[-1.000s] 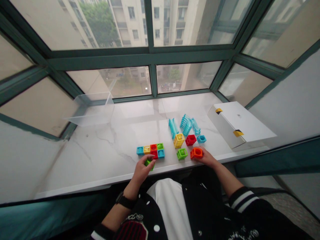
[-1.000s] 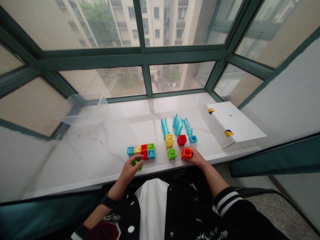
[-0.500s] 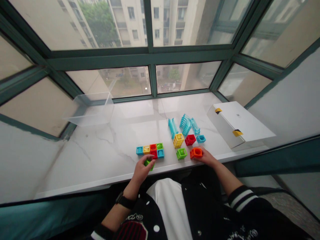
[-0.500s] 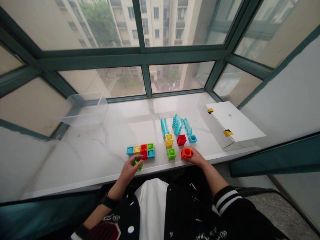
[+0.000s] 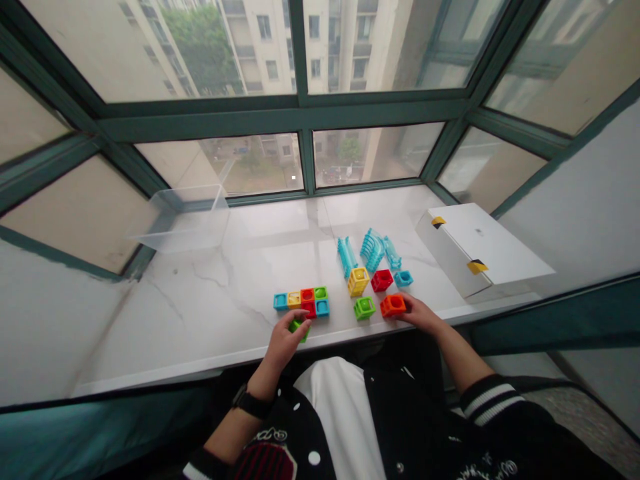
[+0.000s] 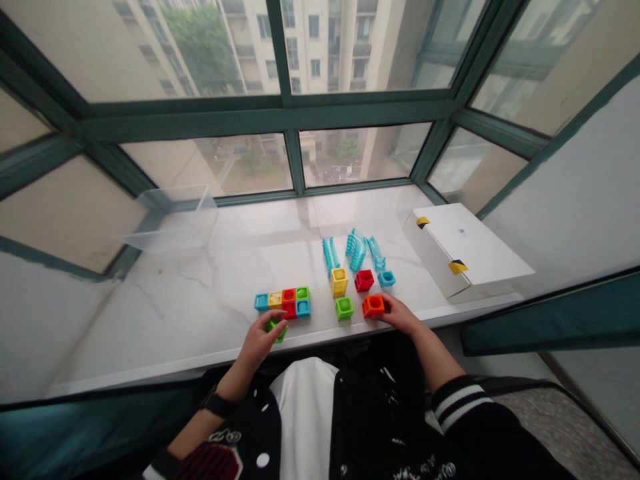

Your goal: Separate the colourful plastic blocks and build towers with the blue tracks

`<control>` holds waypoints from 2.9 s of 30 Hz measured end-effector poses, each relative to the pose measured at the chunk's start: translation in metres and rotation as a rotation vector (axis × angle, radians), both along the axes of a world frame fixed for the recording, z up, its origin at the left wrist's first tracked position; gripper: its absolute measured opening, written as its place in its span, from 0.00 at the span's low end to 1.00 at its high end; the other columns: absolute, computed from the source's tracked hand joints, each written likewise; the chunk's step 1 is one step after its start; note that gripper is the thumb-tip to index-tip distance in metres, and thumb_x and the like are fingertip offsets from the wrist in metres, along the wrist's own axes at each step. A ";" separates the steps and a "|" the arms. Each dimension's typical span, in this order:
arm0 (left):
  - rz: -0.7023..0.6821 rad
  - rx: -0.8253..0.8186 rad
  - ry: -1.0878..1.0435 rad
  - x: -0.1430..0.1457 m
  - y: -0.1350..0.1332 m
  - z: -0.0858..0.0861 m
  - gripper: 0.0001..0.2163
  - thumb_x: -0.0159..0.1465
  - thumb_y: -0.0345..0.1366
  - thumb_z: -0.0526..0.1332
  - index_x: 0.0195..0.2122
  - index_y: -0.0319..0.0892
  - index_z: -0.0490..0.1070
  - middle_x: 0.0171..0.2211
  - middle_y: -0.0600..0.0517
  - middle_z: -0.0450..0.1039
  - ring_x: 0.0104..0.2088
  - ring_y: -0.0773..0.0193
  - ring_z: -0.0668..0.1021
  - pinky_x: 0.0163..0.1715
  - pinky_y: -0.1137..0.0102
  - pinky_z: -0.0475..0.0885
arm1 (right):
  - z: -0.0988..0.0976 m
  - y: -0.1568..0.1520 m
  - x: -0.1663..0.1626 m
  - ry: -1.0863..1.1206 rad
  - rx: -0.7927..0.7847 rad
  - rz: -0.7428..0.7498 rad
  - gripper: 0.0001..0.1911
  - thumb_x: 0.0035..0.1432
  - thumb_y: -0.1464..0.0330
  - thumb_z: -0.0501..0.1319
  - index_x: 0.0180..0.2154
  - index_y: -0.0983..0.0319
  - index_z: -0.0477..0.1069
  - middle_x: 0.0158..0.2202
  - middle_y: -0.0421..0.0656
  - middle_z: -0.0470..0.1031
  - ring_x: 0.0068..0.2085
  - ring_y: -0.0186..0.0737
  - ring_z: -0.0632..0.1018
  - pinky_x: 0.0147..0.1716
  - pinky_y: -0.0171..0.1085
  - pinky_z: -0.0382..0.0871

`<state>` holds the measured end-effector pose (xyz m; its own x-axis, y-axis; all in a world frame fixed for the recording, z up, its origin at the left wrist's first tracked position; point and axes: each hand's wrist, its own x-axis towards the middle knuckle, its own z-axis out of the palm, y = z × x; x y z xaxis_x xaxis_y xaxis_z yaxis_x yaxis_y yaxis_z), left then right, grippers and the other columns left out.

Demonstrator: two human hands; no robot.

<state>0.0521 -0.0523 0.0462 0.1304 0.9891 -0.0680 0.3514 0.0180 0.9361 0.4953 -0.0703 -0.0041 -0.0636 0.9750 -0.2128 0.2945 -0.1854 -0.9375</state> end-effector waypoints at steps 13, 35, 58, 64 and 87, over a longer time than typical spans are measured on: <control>-0.012 -0.046 -0.027 -0.001 0.001 -0.008 0.17 0.62 0.49 0.67 0.46 0.44 0.80 0.44 0.47 0.82 0.45 0.54 0.82 0.51 0.59 0.76 | -0.003 0.004 0.000 -0.052 0.026 -0.018 0.32 0.43 0.56 0.77 0.50 0.59 0.77 0.51 0.49 0.83 0.52 0.57 0.82 0.57 0.55 0.75; 0.220 -0.448 -1.029 -0.003 0.008 0.006 0.15 0.63 0.44 0.69 0.46 0.40 0.78 0.43 0.46 0.79 0.40 0.61 0.80 0.41 0.66 0.78 | 0.042 -0.017 0.036 -0.206 0.133 -0.084 0.29 0.51 0.68 0.63 0.57 0.57 0.73 0.54 0.49 0.79 0.50 0.48 0.82 0.50 0.50 0.79; -0.247 -0.151 -0.637 0.031 -0.001 0.044 0.20 0.65 0.37 0.68 0.58 0.47 0.71 0.59 0.45 0.73 0.51 0.56 0.77 0.50 0.63 0.73 | 0.127 0.026 -0.174 -0.174 0.452 0.464 0.06 0.66 0.65 0.66 0.42 0.58 0.78 0.41 0.43 0.78 0.37 0.38 0.80 0.40 0.38 0.76; -0.223 -0.142 -0.669 0.040 0.005 0.043 0.20 0.62 0.38 0.72 0.54 0.45 0.72 0.55 0.45 0.74 0.45 0.59 0.78 0.46 0.65 0.74 | 0.124 0.018 -0.171 -0.187 0.482 0.520 0.04 0.64 0.65 0.68 0.39 0.58 0.77 0.38 0.42 0.77 0.38 0.39 0.78 0.39 0.38 0.75; -0.337 0.213 -0.349 0.090 0.016 0.063 0.21 0.61 0.38 0.73 0.56 0.47 0.76 0.51 0.44 0.76 0.53 0.51 0.79 0.58 0.53 0.75 | 0.124 0.011 -0.121 -0.207 0.487 0.173 0.27 0.59 0.69 0.68 0.60 0.54 0.71 0.55 0.48 0.75 0.42 0.42 0.80 0.43 0.44 0.80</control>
<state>0.1419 -0.0365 0.1089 0.4224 0.8756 0.2343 -0.0279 -0.2458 0.9689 0.3743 -0.0593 0.1201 -0.2361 0.9429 0.2348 0.4695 0.3223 -0.8220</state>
